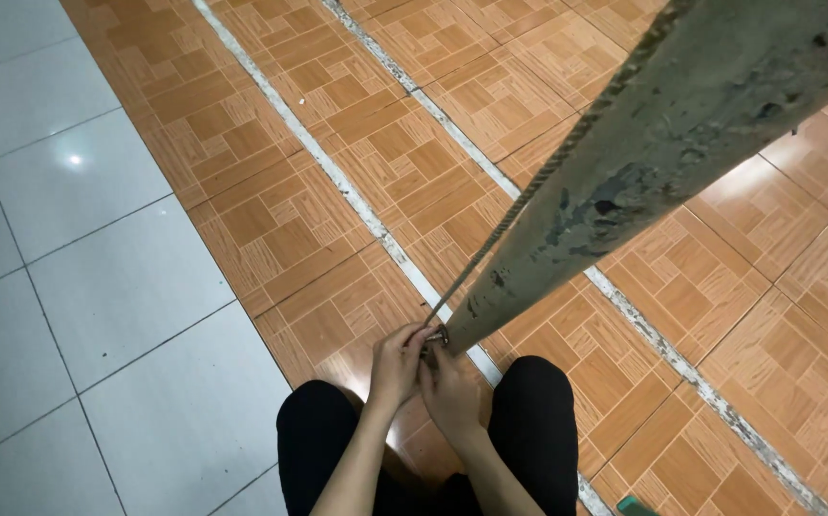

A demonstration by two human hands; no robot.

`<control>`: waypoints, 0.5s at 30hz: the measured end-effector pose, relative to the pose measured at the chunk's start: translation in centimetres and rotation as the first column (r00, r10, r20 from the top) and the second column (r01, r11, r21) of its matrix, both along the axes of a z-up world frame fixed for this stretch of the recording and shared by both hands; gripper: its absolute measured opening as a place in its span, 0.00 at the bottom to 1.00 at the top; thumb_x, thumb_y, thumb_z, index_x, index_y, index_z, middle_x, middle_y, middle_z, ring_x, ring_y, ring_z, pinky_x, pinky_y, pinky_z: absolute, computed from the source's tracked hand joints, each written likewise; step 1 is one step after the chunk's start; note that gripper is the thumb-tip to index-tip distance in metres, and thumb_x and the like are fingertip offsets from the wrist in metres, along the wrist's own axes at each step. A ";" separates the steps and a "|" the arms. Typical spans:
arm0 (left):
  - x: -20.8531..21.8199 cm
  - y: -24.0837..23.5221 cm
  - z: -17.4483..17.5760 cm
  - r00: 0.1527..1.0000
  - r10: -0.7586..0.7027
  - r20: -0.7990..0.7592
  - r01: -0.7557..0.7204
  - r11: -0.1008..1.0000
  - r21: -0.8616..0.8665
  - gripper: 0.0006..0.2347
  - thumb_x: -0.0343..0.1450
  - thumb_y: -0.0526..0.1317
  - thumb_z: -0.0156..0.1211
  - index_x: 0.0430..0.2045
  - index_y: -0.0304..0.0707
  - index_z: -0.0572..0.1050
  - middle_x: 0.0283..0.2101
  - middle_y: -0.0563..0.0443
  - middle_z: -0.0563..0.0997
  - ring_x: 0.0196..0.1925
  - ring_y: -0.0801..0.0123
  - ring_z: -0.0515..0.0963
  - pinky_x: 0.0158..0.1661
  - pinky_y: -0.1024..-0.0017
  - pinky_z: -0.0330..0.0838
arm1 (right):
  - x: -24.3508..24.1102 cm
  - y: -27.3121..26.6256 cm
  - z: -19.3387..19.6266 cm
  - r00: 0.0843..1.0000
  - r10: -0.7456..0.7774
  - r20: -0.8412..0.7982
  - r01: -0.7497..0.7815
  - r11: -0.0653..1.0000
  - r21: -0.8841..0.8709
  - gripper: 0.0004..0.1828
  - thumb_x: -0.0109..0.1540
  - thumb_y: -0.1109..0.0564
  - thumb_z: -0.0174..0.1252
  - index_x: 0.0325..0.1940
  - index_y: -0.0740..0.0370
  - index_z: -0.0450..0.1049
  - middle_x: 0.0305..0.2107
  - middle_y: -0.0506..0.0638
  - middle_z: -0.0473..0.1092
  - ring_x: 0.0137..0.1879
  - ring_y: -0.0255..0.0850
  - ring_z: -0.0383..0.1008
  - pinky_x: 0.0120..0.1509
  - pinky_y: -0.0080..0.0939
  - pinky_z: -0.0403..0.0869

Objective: The person ties a badminton net to a metal pole using a blue string and a white rope. They wrap the string around the top of the pole and tie a knot, then wrap the rope around the lower part of the pole and tie another knot.

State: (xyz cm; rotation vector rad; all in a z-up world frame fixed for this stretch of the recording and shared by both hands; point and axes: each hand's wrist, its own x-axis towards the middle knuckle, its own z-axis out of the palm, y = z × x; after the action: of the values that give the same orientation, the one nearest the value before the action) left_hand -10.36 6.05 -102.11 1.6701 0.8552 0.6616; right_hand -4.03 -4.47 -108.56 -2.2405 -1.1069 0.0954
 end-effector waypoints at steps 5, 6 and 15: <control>-0.6 0.0 0.1 0.992 -0.100 -0.073 0.101 0.995 0.009 0.10 0.72 0.37 0.56 0.41 0.35 0.83 0.34 0.50 0.86 0.26 0.72 0.79 0.29 0.75 0.72 | 1.0 -0.1 -1.1 0.845 -0.044 -0.533 0.095 0.993 0.068 0.13 0.64 0.52 0.57 0.45 0.63 0.78 0.32 0.52 0.80 0.33 0.40 0.80 0.38 0.38 0.76; -0.5 0.0 0.0 0.993 -0.098 -0.067 0.099 0.995 0.017 0.10 0.72 0.37 0.56 0.41 0.35 0.83 0.34 0.50 0.86 0.26 0.72 0.79 0.29 0.75 0.72 | 1.1 -0.4 -0.2 0.849 -0.039 -0.528 0.092 0.993 0.076 0.13 0.64 0.52 0.57 0.45 0.63 0.78 0.32 0.52 0.80 0.33 0.40 0.80 0.38 0.38 0.76; 1.7 -0.5 -2.1 0.992 -0.126 0.030 0.089 0.832 0.547 0.08 0.74 0.34 0.55 0.43 0.38 0.79 0.44 0.53 0.86 0.47 0.67 0.83 0.53 0.67 0.72 | 2.8 -1.6 3.8 0.816 0.086 -0.572 -0.078 0.996 0.038 0.12 0.66 0.57 0.53 0.40 0.64 0.81 0.20 0.48 0.73 0.27 0.37 0.70 0.36 0.35 0.70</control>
State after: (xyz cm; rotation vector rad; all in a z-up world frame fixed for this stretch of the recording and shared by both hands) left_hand -8.71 5.52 -104.17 2.1759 0.5399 0.9368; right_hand -1.19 -6.09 -104.79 -1.9442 -0.8541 0.7504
